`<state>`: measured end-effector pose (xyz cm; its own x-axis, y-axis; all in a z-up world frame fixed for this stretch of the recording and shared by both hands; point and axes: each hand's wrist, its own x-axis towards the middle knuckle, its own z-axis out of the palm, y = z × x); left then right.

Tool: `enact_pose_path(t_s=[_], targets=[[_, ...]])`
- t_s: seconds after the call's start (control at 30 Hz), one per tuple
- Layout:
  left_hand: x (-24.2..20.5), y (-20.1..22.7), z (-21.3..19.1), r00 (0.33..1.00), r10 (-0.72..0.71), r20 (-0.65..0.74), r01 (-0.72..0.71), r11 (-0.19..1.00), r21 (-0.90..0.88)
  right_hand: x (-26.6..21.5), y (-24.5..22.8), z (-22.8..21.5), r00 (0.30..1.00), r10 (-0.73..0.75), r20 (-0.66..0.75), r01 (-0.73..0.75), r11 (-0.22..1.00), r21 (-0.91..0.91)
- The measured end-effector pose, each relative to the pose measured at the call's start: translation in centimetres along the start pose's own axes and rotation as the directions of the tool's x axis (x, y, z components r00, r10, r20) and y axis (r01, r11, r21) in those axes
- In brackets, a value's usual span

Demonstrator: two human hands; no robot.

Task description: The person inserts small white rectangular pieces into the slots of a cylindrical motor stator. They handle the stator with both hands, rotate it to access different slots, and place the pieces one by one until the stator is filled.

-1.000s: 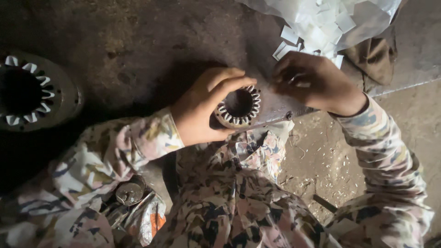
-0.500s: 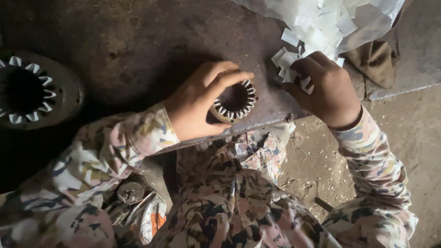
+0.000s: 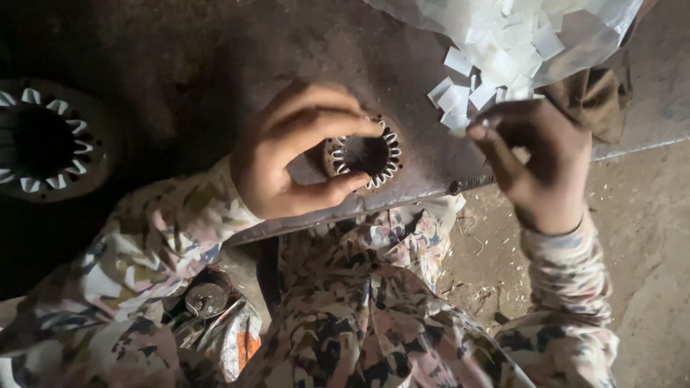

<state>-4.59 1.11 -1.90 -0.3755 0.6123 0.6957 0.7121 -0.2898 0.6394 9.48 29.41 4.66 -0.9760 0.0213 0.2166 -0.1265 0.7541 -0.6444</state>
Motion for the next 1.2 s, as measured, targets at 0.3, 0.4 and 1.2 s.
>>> enact_pose_path(t_s=[0.3,0.4,1.2], targets=[[-1.0,0.3,-0.2,0.926,-0.363,0.105,0.366,0.794,-0.485,3.5,-5.2,3.5,0.929,-0.355,0.106,0.304,0.895,0.327],[-1.0,1.0,-0.6,0.892,-0.449,0.043,0.403,0.75,-0.524,3.9,-6.8,4.2,0.99,-0.109,0.087,0.046,0.842,0.537],[-2.1,1.0,-0.5,0.86,-0.511,-0.02,0.413,0.716,-0.563,3.5,-6.7,7.5,0.998,-0.005,0.069,-0.036,0.812,0.583]])
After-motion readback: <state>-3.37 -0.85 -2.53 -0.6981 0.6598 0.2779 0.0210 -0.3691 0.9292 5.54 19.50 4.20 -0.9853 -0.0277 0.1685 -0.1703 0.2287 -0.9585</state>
